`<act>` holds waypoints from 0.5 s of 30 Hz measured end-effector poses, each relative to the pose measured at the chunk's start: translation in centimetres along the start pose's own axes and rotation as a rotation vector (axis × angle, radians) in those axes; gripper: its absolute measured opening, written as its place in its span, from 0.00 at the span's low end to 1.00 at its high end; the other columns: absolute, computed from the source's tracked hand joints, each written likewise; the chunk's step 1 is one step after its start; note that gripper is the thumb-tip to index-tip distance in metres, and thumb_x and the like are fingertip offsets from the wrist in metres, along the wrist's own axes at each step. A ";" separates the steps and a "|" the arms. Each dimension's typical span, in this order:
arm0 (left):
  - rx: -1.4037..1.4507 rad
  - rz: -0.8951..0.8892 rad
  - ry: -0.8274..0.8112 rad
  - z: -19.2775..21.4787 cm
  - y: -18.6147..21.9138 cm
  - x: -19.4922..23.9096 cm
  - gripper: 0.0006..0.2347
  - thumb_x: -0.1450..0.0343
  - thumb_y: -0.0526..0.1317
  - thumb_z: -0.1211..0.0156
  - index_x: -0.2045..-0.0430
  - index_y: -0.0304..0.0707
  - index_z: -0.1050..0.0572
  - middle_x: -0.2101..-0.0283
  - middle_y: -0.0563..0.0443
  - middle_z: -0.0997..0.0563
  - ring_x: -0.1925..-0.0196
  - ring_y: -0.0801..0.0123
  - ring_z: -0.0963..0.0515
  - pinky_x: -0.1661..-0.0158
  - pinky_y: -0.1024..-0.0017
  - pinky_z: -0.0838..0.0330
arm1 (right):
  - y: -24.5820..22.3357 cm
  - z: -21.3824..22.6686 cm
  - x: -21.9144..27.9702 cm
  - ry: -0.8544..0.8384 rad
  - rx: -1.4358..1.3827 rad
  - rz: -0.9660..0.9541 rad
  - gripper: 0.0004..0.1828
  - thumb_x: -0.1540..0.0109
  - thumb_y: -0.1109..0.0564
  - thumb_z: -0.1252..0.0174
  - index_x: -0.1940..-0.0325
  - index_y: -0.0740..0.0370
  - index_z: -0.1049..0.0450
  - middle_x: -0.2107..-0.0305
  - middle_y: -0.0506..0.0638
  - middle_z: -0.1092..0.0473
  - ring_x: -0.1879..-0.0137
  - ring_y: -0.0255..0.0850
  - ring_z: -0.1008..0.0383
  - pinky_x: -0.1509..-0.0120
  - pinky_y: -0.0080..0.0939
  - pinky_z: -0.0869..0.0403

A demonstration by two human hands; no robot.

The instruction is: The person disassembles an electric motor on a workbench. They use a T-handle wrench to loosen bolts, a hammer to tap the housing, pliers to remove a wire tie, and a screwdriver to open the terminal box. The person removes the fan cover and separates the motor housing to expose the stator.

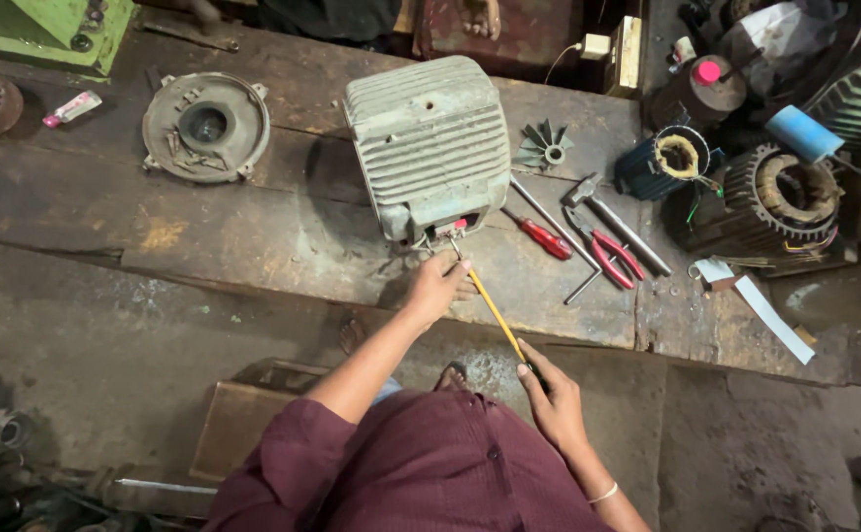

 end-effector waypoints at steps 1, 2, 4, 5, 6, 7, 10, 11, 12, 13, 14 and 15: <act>0.005 0.001 0.006 0.0 0.3 0.0 0.10 0.23 0.39 0.45 0.56 0.28 0.27 0.62 0.44 0.17 0.66 0.64 0.13 0.68 0.71 0.19 | -0.7 0.1 -0.2 0.014 0.002 0.067 0.22 0.34 0.53 0.41 0.35 0.55 0.26 0.50 0.57 0.22 0.44 0.42 0.21 0.43 0.40 0.27; 0.012 0.006 0.015 -0.2 0.4 0.1 0.10 0.24 0.38 0.45 0.55 0.29 0.27 0.62 0.44 0.17 0.66 0.64 0.13 0.69 0.71 0.19 | 0.2 0.0 -0.1 -0.019 -0.001 -0.057 0.23 0.34 0.53 0.41 0.34 0.52 0.26 0.58 0.57 0.24 0.53 0.40 0.25 0.50 0.40 0.27; 0.020 0.013 0.023 -0.3 0.5 0.3 0.10 0.24 0.38 0.45 0.56 0.29 0.27 0.63 0.43 0.17 0.67 0.64 0.13 0.69 0.70 0.19 | 2.0 -0.5 0.2 -0.088 -0.009 -0.303 0.25 0.35 0.51 0.40 0.32 0.46 0.25 0.75 0.55 0.28 0.70 0.37 0.34 0.63 0.39 0.29; 0.022 0.015 0.023 -0.4 0.5 0.4 0.10 0.24 0.38 0.45 0.56 0.28 0.28 0.63 0.42 0.17 0.67 0.63 0.14 0.69 0.70 0.19 | 1.5 -0.5 0.1 -0.080 -0.018 -0.264 0.25 0.35 0.51 0.41 0.32 0.46 0.26 0.76 0.52 0.28 0.72 0.34 0.35 0.65 0.38 0.29; 0.023 0.018 0.022 -0.4 0.6 0.6 0.10 0.24 0.38 0.45 0.56 0.28 0.28 0.63 0.42 0.17 0.67 0.63 0.14 0.68 0.70 0.18 | 1.1 -0.4 0.1 -0.071 -0.027 -0.226 0.24 0.35 0.51 0.41 0.33 0.46 0.26 0.78 0.48 0.29 0.73 0.32 0.35 0.66 0.36 0.30; 0.018 0.011 0.027 -0.3 0.7 0.7 0.10 0.24 0.38 0.45 0.56 0.28 0.28 0.63 0.42 0.17 0.67 0.63 0.14 0.68 0.69 0.18 | 0.6 -0.3 0.1 -0.062 -0.037 -0.188 0.24 0.36 0.51 0.41 0.34 0.46 0.26 0.79 0.45 0.30 0.75 0.30 0.36 0.68 0.34 0.30; 0.006 0.002 0.032 -0.2 1.1 0.9 0.10 0.24 0.39 0.45 0.56 0.28 0.28 0.63 0.42 0.17 0.67 0.64 0.14 0.67 0.69 0.17 | 0.4 -0.2 0.3 -0.066 -0.047 -0.217 0.24 0.36 0.51 0.42 0.34 0.45 0.26 0.78 0.45 0.28 0.75 0.30 0.34 0.67 0.34 0.29; 0.006 0.007 0.032 -0.2 1.2 0.8 0.10 0.24 0.39 0.45 0.56 0.29 0.28 0.63 0.43 0.17 0.67 0.64 0.14 0.67 0.69 0.18 | 0.3 -0.2 0.3 -0.064 -0.049 -0.218 0.24 0.36 0.51 0.42 0.34 0.45 0.26 0.78 0.45 0.28 0.74 0.30 0.35 0.67 0.35 0.30; 0.007 0.016 0.034 -0.1 1.0 1.0 0.10 0.24 0.39 0.45 0.56 0.29 0.28 0.63 0.43 0.17 0.68 0.63 0.14 0.67 0.69 0.18 | 0.3 -0.2 0.4 -0.064 -0.050 -0.223 0.24 0.36 0.51 0.42 0.34 0.45 0.26 0.78 0.45 0.28 0.74 0.30 0.35 0.68 0.35 0.30; 0.018 0.016 0.031 -0.1 1.0 1.0 0.10 0.24 0.39 0.45 0.56 0.29 0.28 0.63 0.43 0.17 0.67 0.64 0.14 0.67 0.69 0.18 | 0.4 -0.2 0.4 -0.064 -0.051 -0.227 0.24 0.36 0.51 0.42 0.34 0.45 0.26 0.77 0.45 0.28 0.74 0.31 0.35 0.68 0.35 0.30; 0.030 0.017 0.027 -0.2 0.9 1.1 0.10 0.24 0.39 0.45 0.56 0.29 0.27 0.63 0.43 0.17 0.67 0.64 0.14 0.67 0.69 0.18 | 0.7 -0.2 0.6 -0.067 -0.046 -0.242 0.24 0.36 0.51 0.42 0.34 0.45 0.26 0.78 0.45 0.28 0.74 0.31 0.35 0.67 0.35 0.30; 0.041 0.019 0.023 -0.1 0.8 1.2 0.10 0.24 0.39 0.44 0.56 0.29 0.27 0.63 0.42 0.17 0.67 0.64 0.14 0.67 0.69 0.18 | 1.0 -0.4 0.6 -0.071 -0.042 -0.257 0.24 0.36 0.51 0.42 0.34 0.45 0.26 0.78 0.45 0.29 0.74 0.31 0.35 0.67 0.35 0.30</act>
Point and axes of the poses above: each hand's wrist, its own x-axis away from the middle knuckle, its own z-axis out of the back of the hand, y = z × x, the point moved 8 cm from there along -x, towards the middle knuckle
